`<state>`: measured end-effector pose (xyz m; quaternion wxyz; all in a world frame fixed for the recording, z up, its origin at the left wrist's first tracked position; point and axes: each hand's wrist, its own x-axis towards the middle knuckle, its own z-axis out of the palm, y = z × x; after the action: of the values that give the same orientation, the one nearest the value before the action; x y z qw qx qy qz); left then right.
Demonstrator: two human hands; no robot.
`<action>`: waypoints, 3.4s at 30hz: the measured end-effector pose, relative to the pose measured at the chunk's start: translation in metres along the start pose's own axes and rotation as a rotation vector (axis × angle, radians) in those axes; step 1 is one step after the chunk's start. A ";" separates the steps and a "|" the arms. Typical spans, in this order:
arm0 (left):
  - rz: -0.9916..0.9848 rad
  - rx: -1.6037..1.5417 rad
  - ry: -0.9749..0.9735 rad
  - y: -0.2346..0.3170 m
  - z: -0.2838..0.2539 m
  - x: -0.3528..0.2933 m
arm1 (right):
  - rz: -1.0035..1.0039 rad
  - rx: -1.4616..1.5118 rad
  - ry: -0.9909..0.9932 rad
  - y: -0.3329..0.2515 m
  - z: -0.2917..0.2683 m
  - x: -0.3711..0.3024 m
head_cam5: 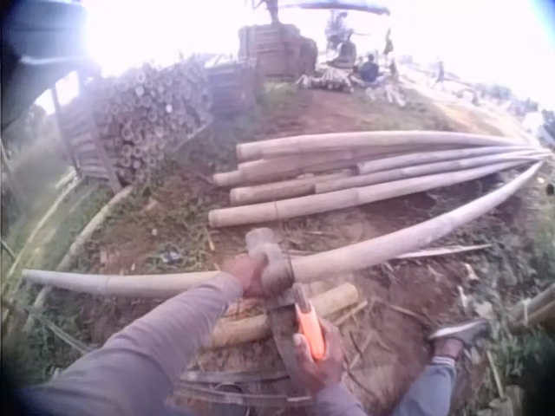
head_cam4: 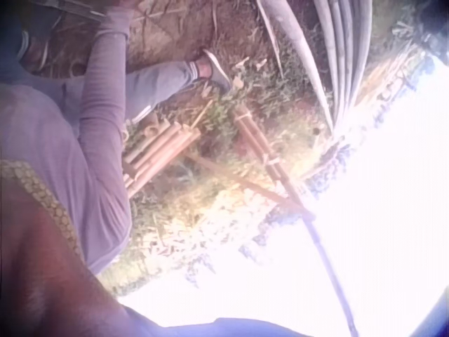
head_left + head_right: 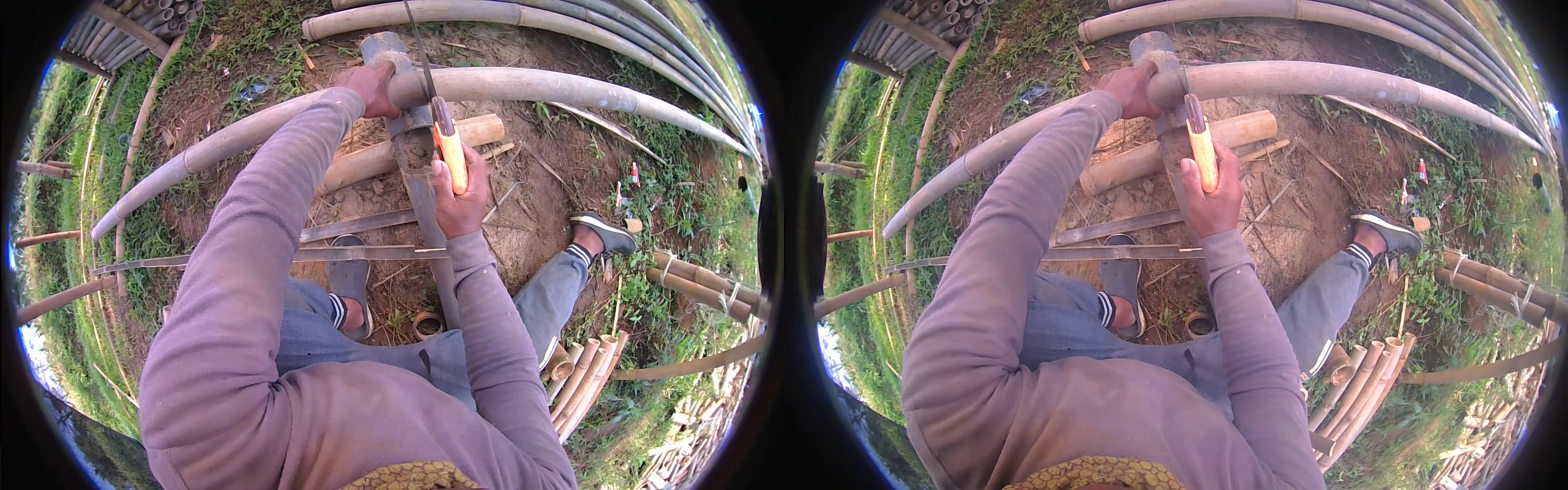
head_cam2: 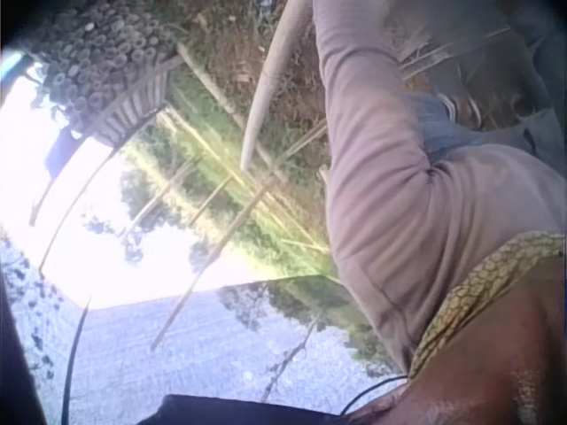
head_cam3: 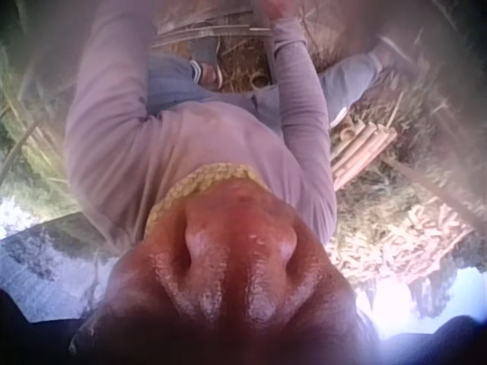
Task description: The person sits on the ground and uses a hand saw to cut long bamboo poles into shorter sections. They repeatedly position each pole on a makeshift support, saw through it, and set the cut pieces aside.
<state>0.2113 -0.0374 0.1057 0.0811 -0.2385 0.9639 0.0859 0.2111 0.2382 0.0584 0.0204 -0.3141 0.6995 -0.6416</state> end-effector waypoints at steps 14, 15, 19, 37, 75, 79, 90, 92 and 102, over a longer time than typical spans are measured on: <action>-0.005 0.000 -0.009 -0.011 0.005 -0.003 | 0.066 -0.017 0.051 -0.027 0.014 0.029; -0.007 -0.016 -0.016 -0.011 0.003 -0.001 | 0.080 -0.047 0.050 -0.030 0.013 0.032; 0.007 -0.074 -0.079 -0.031 -0.009 0.011 | 0.092 -0.194 0.044 -0.039 -0.039 -0.065; 0.141 -0.236 -0.112 -0.049 0.006 0.032 | 0.149 -0.277 0.031 -0.073 -0.075 -0.134; 0.097 -0.168 -0.046 -0.037 -0.002 0.034 | 0.094 -0.347 -0.021 -0.087 -0.027 -0.007; 0.103 -0.143 -0.091 -0.041 -0.011 0.027 | 0.433 -0.115 -0.115 -0.087 -0.058 0.005; -0.008 -0.040 -0.010 -0.009 0.016 -0.023 | 0.304 0.006 0.055 -0.088 -0.063 -0.077; -0.019 -0.061 -0.152 -0.021 0.001 -0.015 | 0.255 0.001 0.074 -0.094 -0.064 -0.072; 0.105 0.141 0.325 -0.021 0.045 -0.033 | 0.266 0.039 0.116 -0.066 -0.064 -0.078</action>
<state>0.2554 -0.0318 0.0653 -0.0637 -0.1921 0.9791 -0.0176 0.2734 0.3330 0.1009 0.0709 -0.1808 0.7222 -0.6639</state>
